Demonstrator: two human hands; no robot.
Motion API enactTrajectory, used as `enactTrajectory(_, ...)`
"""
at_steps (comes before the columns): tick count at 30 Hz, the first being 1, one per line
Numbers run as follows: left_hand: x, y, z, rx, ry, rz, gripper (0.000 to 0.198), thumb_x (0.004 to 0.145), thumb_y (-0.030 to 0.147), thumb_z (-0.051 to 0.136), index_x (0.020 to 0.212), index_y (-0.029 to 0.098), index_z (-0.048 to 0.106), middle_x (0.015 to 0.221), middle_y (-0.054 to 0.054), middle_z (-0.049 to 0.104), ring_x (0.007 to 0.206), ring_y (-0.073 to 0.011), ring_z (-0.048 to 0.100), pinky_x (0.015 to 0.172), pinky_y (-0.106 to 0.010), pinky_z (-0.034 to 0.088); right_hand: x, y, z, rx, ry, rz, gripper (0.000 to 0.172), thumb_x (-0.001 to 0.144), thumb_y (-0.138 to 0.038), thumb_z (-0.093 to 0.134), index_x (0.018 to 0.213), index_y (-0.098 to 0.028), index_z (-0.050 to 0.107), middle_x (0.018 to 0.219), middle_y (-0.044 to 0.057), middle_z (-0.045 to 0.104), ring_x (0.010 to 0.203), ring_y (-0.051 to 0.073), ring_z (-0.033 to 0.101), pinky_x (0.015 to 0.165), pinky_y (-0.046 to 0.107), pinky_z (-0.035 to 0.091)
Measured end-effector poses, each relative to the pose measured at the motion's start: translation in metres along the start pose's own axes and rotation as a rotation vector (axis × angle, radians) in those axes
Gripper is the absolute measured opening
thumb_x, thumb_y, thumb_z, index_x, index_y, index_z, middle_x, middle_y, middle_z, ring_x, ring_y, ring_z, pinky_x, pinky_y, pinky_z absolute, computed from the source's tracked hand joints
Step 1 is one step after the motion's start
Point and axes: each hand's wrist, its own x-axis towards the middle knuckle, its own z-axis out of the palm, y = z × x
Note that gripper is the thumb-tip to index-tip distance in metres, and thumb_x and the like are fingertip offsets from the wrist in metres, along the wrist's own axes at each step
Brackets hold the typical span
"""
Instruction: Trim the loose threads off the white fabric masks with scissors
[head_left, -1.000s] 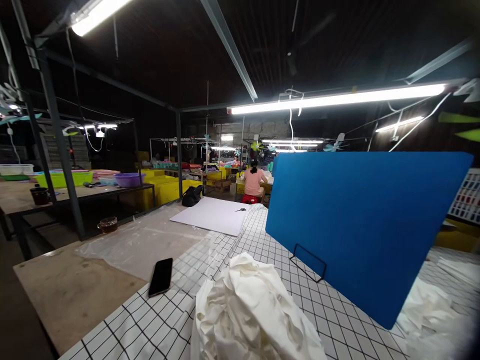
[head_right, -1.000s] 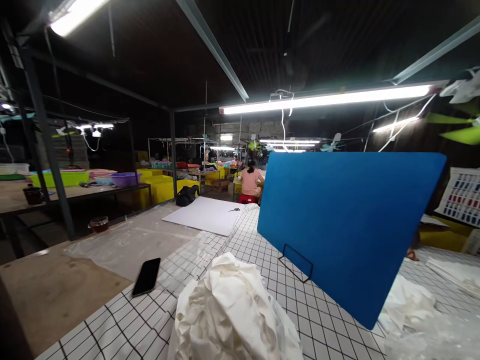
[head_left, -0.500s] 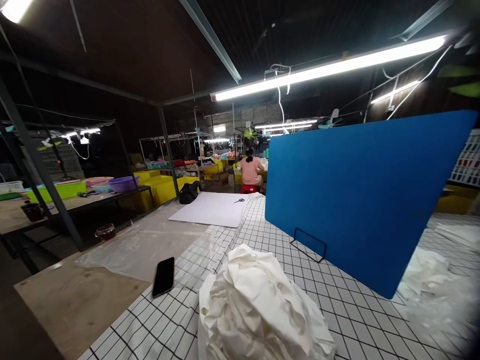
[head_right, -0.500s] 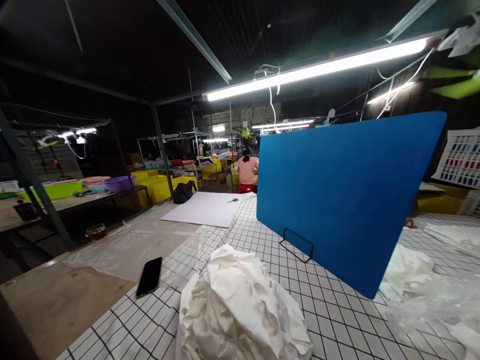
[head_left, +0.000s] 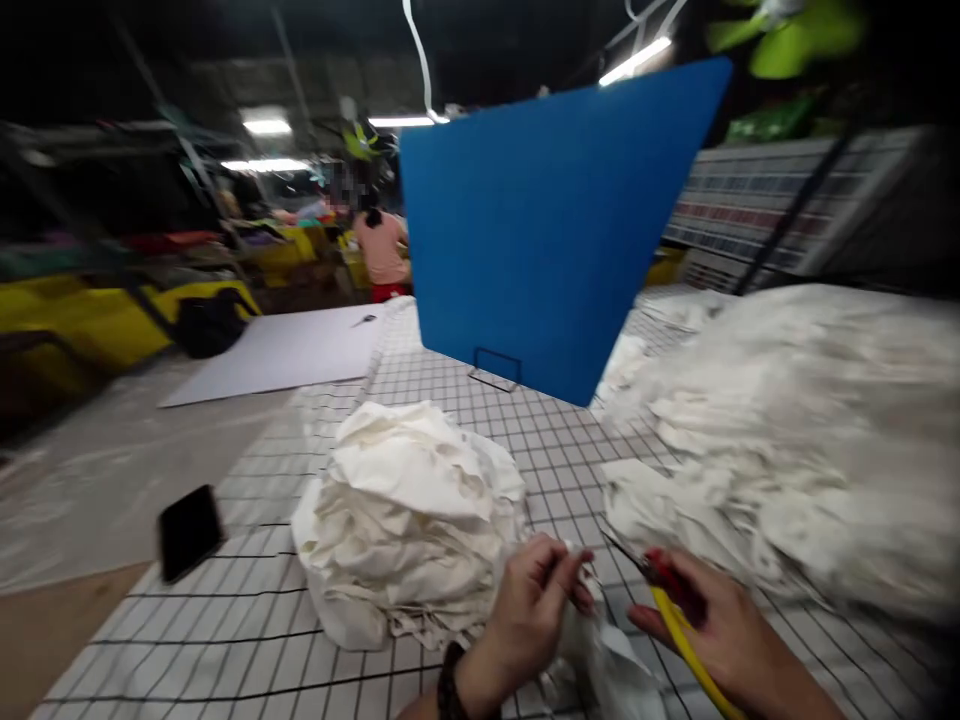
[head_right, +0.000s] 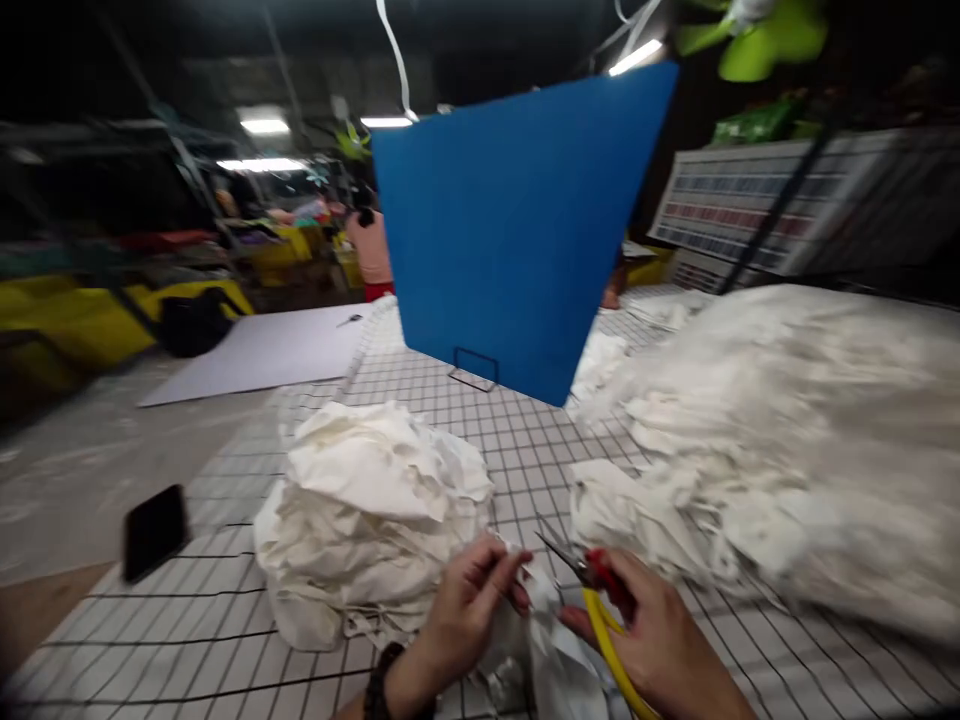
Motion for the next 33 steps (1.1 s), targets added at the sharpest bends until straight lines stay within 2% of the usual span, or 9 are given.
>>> enactTrajectory(1,0.0,0.001,-0.002,0.051,-0.004,0.04,0.035,0.093,0.045,0.052,0.084,0.014,0.066,0.066,-0.004,0.065,0.066,-0.0148,0.062,0.075,-0.029,0.048,0.001,-0.01,-0.006,-0.027,-0.082,0.028,0.03,0.073,-0.045,0.074,0.085,-0.021,0.059,0.073,0.0,0.063,0.063,0.016,0.059,0.057,0.026,0.052)
enactTrajectory(4,-0.002,0.003,-0.008,0.149,-0.042,0.096,0.028,0.096,0.037,0.049,0.088,0.016,0.067,0.068,-0.004,0.065,0.077,-0.0175,0.062,0.077,-0.029,0.047,0.004,-0.034,-0.017,-0.082,-0.145,0.07,0.035,0.071,-0.046,0.076,0.089,-0.022,0.058,0.082,0.001,0.064,0.073,0.018,0.06,0.064,0.029,0.051)
enactTrajectory(8,-0.006,0.001,-0.008,0.189,-0.09,0.114,0.026,0.098,0.034,0.047,0.086,0.017,0.062,0.071,-0.003,0.061,0.071,-0.0152,0.061,0.069,-0.026,0.046,-0.001,-0.048,-0.022,-0.18,-0.151,0.059,0.038,0.069,-0.05,0.075,0.086,-0.022,0.055,0.083,0.001,0.061,0.073,0.019,0.058,0.066,0.031,0.048)
enactTrajectory(24,-0.01,0.008,-0.001,0.245,-0.163,0.155,0.022,0.098,0.029,0.045,0.088,0.017,0.061,0.079,-0.002,0.057,0.069,-0.0124,0.063,0.067,-0.024,0.048,-0.011,-0.058,-0.023,-0.344,-0.101,-0.02,0.042,0.072,-0.056,0.071,0.08,-0.022,0.047,0.081,0.001,0.057,0.07,0.018,0.053,0.06,0.029,0.04)
enactTrajectory(33,-0.011,0.007,-0.002,0.253,-0.188,0.151,0.022,0.098,0.028,0.045,0.089,0.017,0.061,0.077,-0.002,0.057,0.069,-0.0128,0.062,0.067,-0.025,0.047,-0.013,-0.057,-0.021,-0.34,-0.115,-0.028,0.037,0.075,-0.051,0.069,0.077,-0.022,0.047,0.076,0.0,0.058,0.068,0.017,0.053,0.058,0.028,0.037)
